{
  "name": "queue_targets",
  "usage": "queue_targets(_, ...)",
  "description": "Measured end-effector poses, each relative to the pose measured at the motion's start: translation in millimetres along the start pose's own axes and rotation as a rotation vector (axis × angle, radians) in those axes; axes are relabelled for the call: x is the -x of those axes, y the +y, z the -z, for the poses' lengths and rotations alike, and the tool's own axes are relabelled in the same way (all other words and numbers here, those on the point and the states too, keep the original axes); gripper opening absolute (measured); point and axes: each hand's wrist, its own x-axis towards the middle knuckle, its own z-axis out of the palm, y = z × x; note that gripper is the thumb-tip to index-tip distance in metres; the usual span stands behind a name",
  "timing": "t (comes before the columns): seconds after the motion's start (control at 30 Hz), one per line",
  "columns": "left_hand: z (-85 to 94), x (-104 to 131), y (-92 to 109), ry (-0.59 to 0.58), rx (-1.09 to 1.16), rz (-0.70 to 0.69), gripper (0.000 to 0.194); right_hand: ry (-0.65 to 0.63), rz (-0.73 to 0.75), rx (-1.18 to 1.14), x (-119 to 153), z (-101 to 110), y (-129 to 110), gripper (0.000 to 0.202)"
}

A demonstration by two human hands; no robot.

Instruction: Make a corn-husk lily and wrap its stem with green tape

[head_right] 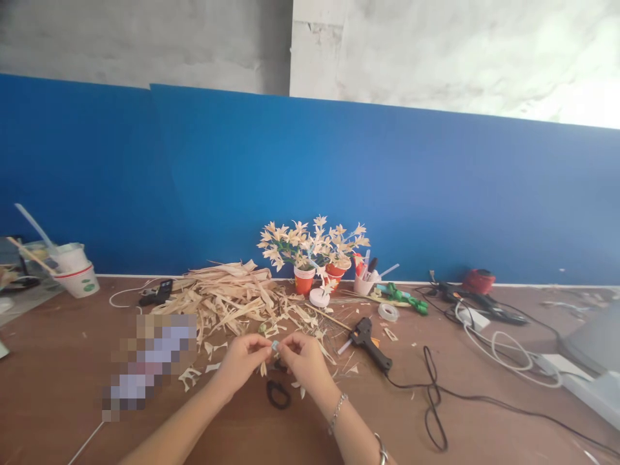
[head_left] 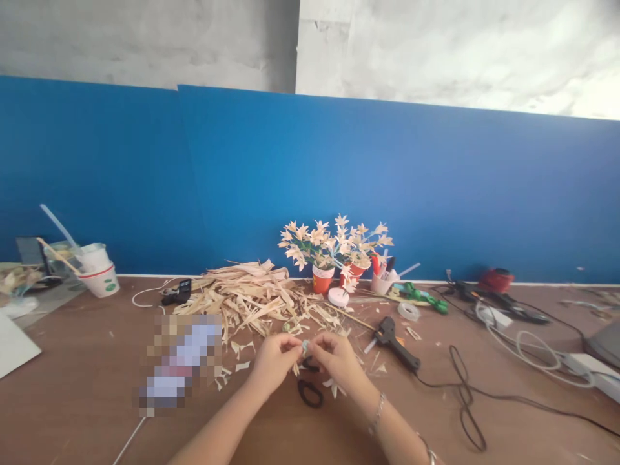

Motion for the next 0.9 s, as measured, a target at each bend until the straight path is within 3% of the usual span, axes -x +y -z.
queue_targets(0.1,-0.7,1,3,-0.025,0.07,0.085,0.019,-0.067,-0.033,0.092,1,12,-3,0.021)
queue_targets(0.2,2.3,2,7,-0.027,0.12,0.195,0.021,-0.075,-0.026,0.348,3,47,-7,0.018)
queue_targets(0.27,5.3,1,8,-0.034,0.158,0.221,0.022,0.202,-0.046,0.648,4,81,-8,0.018)
queue_targets(0.33,7.5,0,8,-0.036,0.184,0.239,0.023,0.391,-0.186,0.951,6,112,-4,0.019)
queue_targets(0.37,8.1,0,8,-0.042,0.195,0.24,0.023,0.44,-0.298,1.065,6,124,-1,0.024)
queue_targets(0.43,8.4,-1,6,-0.054,0.219,0.244,0.023,0.408,-0.459,1.157,6,138,9,0.039)
queue_targets(0.53,7.8,-4,2,-0.061,0.252,0.264,0.024,0.343,-0.484,1.155,5,139,23,0.049)
queue_targets(0.63,7.7,-5,-1,-0.056,0.267,0.281,0.025,0.335,-0.45,1.148,5,137,28,0.046)
queue_targets(0.77,8.0,-5,-1,-0.059,0.266,0.279,0.022,0.459,-0.423,1.065,8,143,19,0.037)
queue_targets(0.83,7.6,-5,-1,-0.054,0.264,0.278,0.021,0.524,-0.324,0.961,8,143,10,0.033)
queue_targets(0.9,6.9,-5,-1,-0.039,0.258,0.281,0.02,0.501,-0.135,0.782,8,135,1,0.028)
